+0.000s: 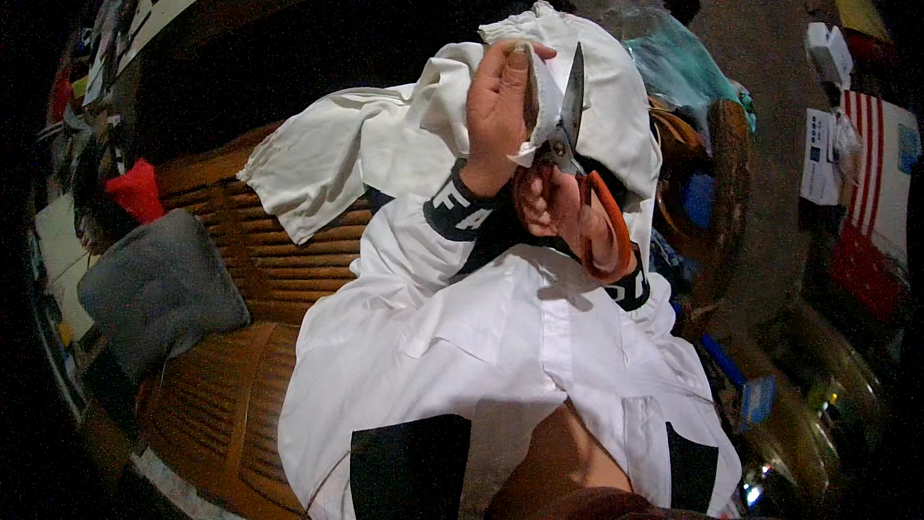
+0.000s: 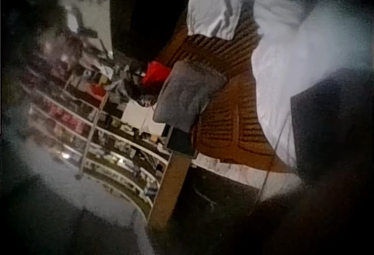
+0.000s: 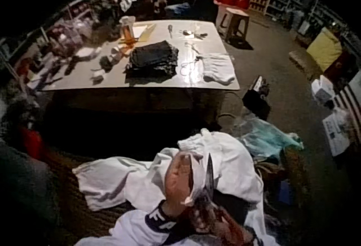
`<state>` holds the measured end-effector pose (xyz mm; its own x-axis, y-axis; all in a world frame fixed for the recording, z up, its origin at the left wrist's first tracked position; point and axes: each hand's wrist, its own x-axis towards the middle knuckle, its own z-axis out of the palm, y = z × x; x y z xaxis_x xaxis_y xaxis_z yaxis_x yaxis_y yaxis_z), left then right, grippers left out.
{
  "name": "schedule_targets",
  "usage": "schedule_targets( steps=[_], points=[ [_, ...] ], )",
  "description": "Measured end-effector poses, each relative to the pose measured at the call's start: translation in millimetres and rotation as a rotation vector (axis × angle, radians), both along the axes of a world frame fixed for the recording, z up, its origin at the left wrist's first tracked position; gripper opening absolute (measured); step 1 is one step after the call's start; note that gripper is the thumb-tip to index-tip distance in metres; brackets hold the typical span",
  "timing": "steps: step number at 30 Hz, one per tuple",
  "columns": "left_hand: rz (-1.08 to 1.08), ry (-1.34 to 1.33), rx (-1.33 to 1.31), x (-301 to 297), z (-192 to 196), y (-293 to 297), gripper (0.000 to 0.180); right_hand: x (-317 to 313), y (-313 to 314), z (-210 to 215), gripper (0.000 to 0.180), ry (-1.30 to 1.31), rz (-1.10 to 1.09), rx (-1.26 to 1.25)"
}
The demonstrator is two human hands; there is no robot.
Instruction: The person uses orange-handled scissors to cut a white garment resting on their lap. They repeatedly trim the fabric, occasionally pausing to adjust the material or remove cut pieces.
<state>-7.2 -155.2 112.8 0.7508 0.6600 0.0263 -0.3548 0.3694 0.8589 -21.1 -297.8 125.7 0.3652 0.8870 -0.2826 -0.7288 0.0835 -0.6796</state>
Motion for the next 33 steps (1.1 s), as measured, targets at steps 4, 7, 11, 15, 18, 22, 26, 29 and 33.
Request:
schedule_targets(
  steps=[4, 7, 11, 15, 18, 22, 26, 29, 33],
  points=[
    [-0.026, 0.097, 0.31, -7.3, -13.3, -1.7, 0.029, -1.5, 3.3, 2.0, 0.043, -0.072, -0.067, 0.147],
    [0.028, 0.097, 0.554, -8.5, -10.4, -2.6, 0.025, -3.3, -4.2, -9.6, 0.053, -0.111, -0.147, 0.086],
    [0.006, 0.095, 0.628, -17.2, -8.2, -8.3, 0.022, 7.2, -11.2, -20.6, 0.056, -0.009, -0.173, -0.014],
    [-0.003, 0.065, 0.702, -16.6, -5.3, -4.7, 0.02, 18.5, -6.5, -6.8, 0.052, -0.05, -0.084, 0.036],
    [-0.001, 0.016, 0.686, -15.1, -7.8, -6.7, 0.02, 21.2, -4.5, -1.2, 0.05, 0.084, -0.032, 0.069],
    [-0.054, 0.041, 0.624, -17.0, -10.0, -6.6, 0.022, 13.5, -0.4, 8.1, 0.048, 0.133, -0.088, -0.041],
    [-0.064, 0.114, 0.576, -19.8, -12.6, -8.7, 0.024, 8.7, -1.6, 15.3, 0.049, -0.124, -0.086, -0.28],
    [-0.138, 0.173, 0.574, -18.6, -11.2, -5.0, 0.023, 8.3, -3.1, 15.9, 0.051, -0.063, -0.112, -0.291],
    [-0.218, 0.042, 0.775, -18.7, -13.4, 2.9, 0.012, 10.4, 2.5, 16.9, 0.056, -0.109, -0.263, -0.171]
  ],
)
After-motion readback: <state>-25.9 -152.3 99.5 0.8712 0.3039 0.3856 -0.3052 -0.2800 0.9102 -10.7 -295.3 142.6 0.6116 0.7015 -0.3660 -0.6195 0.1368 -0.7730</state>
